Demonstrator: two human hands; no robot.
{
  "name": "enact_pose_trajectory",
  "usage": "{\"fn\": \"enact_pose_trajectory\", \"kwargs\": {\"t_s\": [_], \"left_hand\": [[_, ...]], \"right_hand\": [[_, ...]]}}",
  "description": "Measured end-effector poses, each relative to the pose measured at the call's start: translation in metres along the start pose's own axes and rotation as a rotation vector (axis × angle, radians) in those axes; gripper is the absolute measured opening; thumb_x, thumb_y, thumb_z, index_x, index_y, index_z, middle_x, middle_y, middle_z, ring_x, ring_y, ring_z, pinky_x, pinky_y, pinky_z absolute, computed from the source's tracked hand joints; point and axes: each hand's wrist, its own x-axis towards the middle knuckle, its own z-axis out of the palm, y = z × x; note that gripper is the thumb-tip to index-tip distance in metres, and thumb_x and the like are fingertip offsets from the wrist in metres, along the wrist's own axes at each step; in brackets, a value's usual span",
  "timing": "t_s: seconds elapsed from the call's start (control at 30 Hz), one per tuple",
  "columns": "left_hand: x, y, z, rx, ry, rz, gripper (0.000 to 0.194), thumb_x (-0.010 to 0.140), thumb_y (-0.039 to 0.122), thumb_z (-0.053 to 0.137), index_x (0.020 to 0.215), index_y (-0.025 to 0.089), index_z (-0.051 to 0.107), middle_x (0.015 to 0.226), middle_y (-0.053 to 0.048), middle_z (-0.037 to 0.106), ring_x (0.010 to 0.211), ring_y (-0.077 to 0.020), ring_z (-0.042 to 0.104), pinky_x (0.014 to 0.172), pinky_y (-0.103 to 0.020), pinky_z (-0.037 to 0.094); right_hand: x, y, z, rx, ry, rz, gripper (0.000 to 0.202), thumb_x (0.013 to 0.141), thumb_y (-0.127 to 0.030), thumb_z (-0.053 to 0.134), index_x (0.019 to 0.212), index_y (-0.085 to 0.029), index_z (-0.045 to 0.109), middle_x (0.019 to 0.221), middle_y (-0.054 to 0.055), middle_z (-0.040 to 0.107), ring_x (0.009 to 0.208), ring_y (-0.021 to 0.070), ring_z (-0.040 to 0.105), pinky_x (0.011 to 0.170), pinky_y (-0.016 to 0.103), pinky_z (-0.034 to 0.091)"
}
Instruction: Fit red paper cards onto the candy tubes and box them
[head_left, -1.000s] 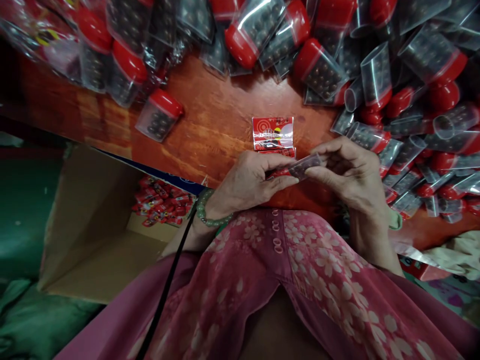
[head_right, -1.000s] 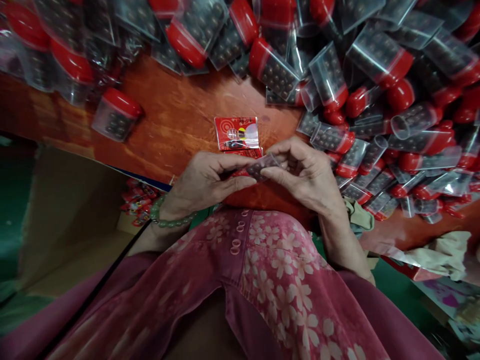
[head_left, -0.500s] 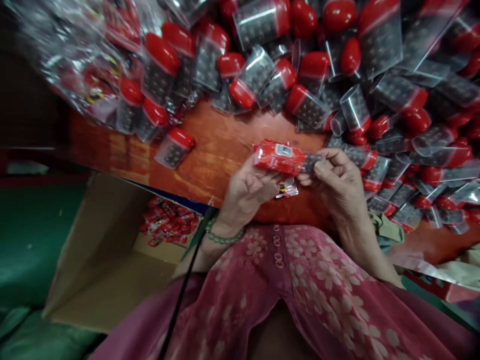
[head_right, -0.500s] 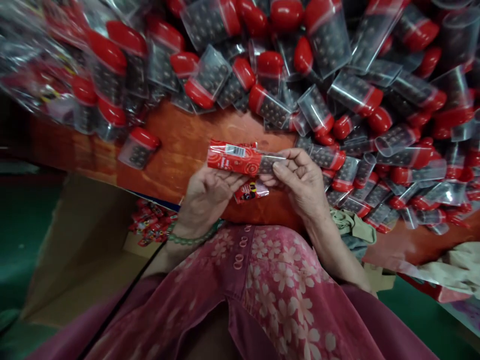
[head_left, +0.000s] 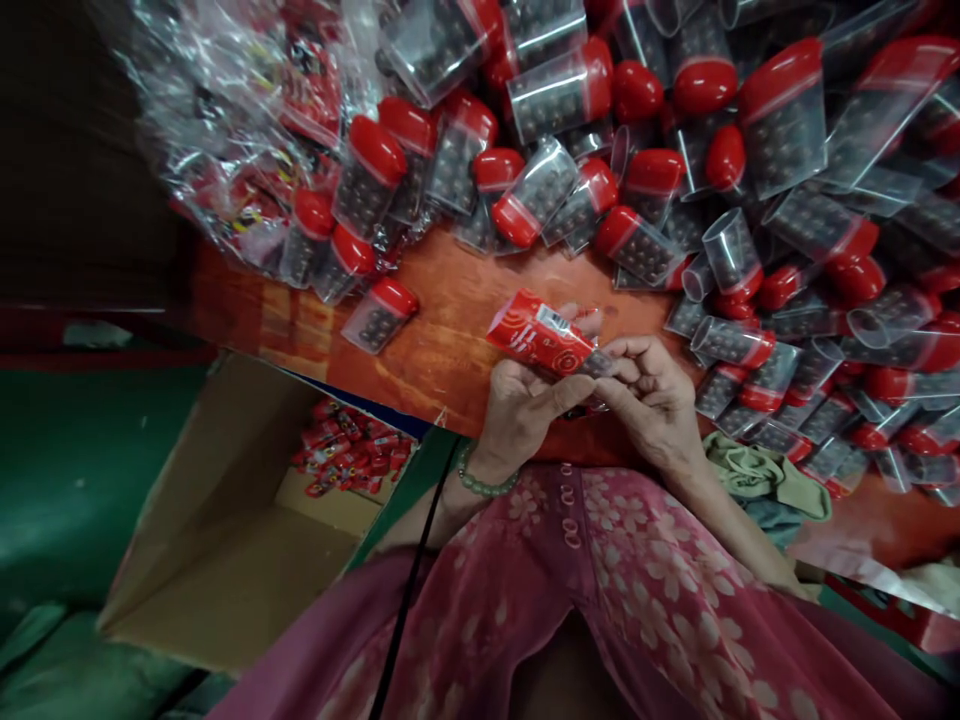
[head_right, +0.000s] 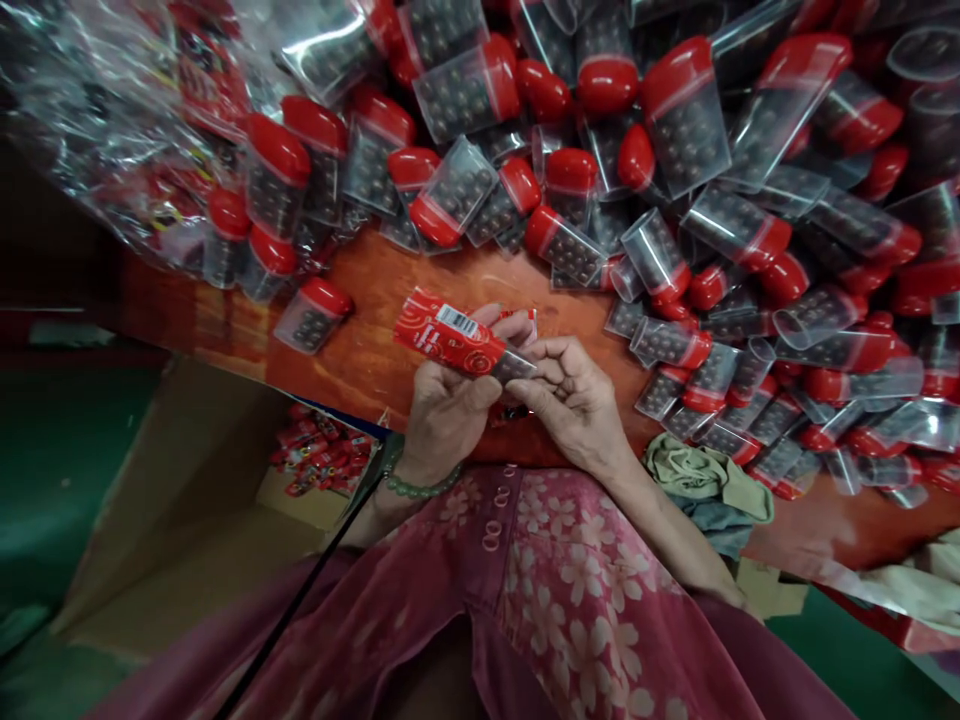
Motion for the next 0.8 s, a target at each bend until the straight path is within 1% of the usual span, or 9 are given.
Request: {"fn": "enact_pose_trajectory", "kwargs": {"t_s": [0.1, 0.23, 0.43, 0.53, 0.6, 0.67, 0.7, 0.73, 0.8], "left_hand": [[-0.001, 0.007, 0.004, -0.079, 0.038, -0.022, 0.068, 0.079, 0.070, 0.072, 0.130, 0.027, 0.059, 0.138, -0.013, 0.068, 0.123, -0.0263, 0.069, 0.083, -0.035, 0.063], [-0.007, 0.005, 0.010, -0.148, -0.018, -0.113, 0.060, 0.081, 0.070, 0.070, 0.119, 0.024, 0.064, 0.119, -0.011, 0.075, 0.110, -0.0252, 0.073, 0.074, -0.032, 0.061], [-0.017, -0.005, 0.003, -0.146, -0.139, -0.121, 0.052, 0.078, 0.070, 0.073, 0.094, 0.021, 0.070, 0.092, -0.006, 0.076, 0.091, -0.0221, 0.072, 0.085, -0.038, 0.060], [-0.026, 0.001, -0.008, -0.132, -0.192, -0.147, 0.050, 0.077, 0.069, 0.074, 0.090, 0.021, 0.072, 0.084, -0.006, 0.075, 0.081, -0.0219, 0.071, 0.076, -0.037, 0.059], [-0.037, 0.008, -0.019, -0.074, -0.197, -0.106, 0.044, 0.079, 0.065, 0.074, 0.088, 0.022, 0.073, 0.086, -0.008, 0.076, 0.084, -0.0237, 0.072, 0.075, -0.039, 0.060], [-0.052, 0.014, -0.038, 0.010, -0.111, -0.005, 0.037, 0.083, 0.060, 0.073, 0.091, 0.024, 0.073, 0.092, -0.008, 0.078, 0.093, -0.0256, 0.074, 0.082, -0.042, 0.061], [-0.061, 0.016, -0.051, 0.052, -0.015, 0.063, 0.033, 0.086, 0.058, 0.071, 0.094, 0.026, 0.073, 0.095, -0.006, 0.079, 0.096, -0.0254, 0.074, 0.087, -0.044, 0.061], [-0.070, 0.017, -0.067, 0.098, 0.123, 0.132, 0.031, 0.088, 0.057, 0.068, 0.098, 0.028, 0.073, 0.097, -0.004, 0.079, 0.098, -0.0244, 0.074, 0.092, -0.045, 0.060], [-0.091, 0.014, -0.106, 0.255, 0.450, 0.216, 0.030, 0.092, 0.056, 0.063, 0.107, 0.031, 0.069, 0.104, 0.000, 0.079, 0.102, -0.0215, 0.074, 0.101, -0.047, 0.057]], "right_hand": [[0.000, -0.002, 0.002, 0.025, -0.077, 0.018, 0.045, 0.080, -0.049, 0.081, 0.108, -0.027, 0.052, 0.081, -0.005, 0.076, 0.068, 0.0124, 0.074, 0.070, 0.025, 0.063], [0.000, -0.003, 0.006, 0.046, -0.081, -0.025, 0.045, 0.080, -0.049, 0.083, 0.104, -0.028, 0.050, 0.077, -0.007, 0.074, 0.062, 0.0127, 0.073, 0.065, 0.025, 0.063], [0.009, 0.003, 0.008, -0.052, -0.029, -0.091, 0.060, 0.055, -0.051, 0.097, 0.082, -0.027, 0.049, 0.063, -0.011, 0.062, 0.047, 0.0092, 0.056, 0.046, 0.020, 0.048], [0.009, 0.003, 0.011, -0.125, -0.127, -0.066, 0.060, 0.053, -0.054, 0.097, 0.080, -0.026, 0.051, 0.059, -0.010, 0.058, 0.046, 0.0085, 0.049, 0.044, 0.020, 0.042], [0.006, -0.001, 0.013, -0.213, -0.260, -0.058, 0.056, 0.057, -0.055, 0.095, 0.083, -0.025, 0.055, 0.064, -0.008, 0.063, 0.051, 0.0097, 0.054, 0.047, 0.021, 0.044], [-0.001, -0.010, 0.012, -0.340, -0.413, -0.062, 0.049, 0.066, -0.051, 0.092, 0.093, -0.025, 0.061, 0.070, -0.006, 0.068, 0.058, 0.0114, 0.060, 0.053, 0.022, 0.047], [-0.004, -0.014, 0.011, -0.412, -0.462, -0.067, 0.045, 0.071, -0.049, 0.090, 0.099, -0.024, 0.063, 0.072, -0.005, 0.069, 0.060, 0.0120, 0.062, 0.055, 0.023, 0.048], [-0.007, -0.019, 0.008, -0.479, -0.473, -0.081, 0.040, 0.077, -0.046, 0.086, 0.104, -0.024, 0.065, 0.072, -0.005, 0.070, 0.061, 0.0123, 0.063, 0.057, 0.023, 0.048], [-0.013, -0.027, -0.001, -0.601, -0.384, -0.151, 0.029, 0.085, -0.040, 0.080, 0.106, -0.024, 0.067, 0.076, -0.003, 0.072, 0.063, 0.0130, 0.066, 0.061, 0.025, 0.049]]}}
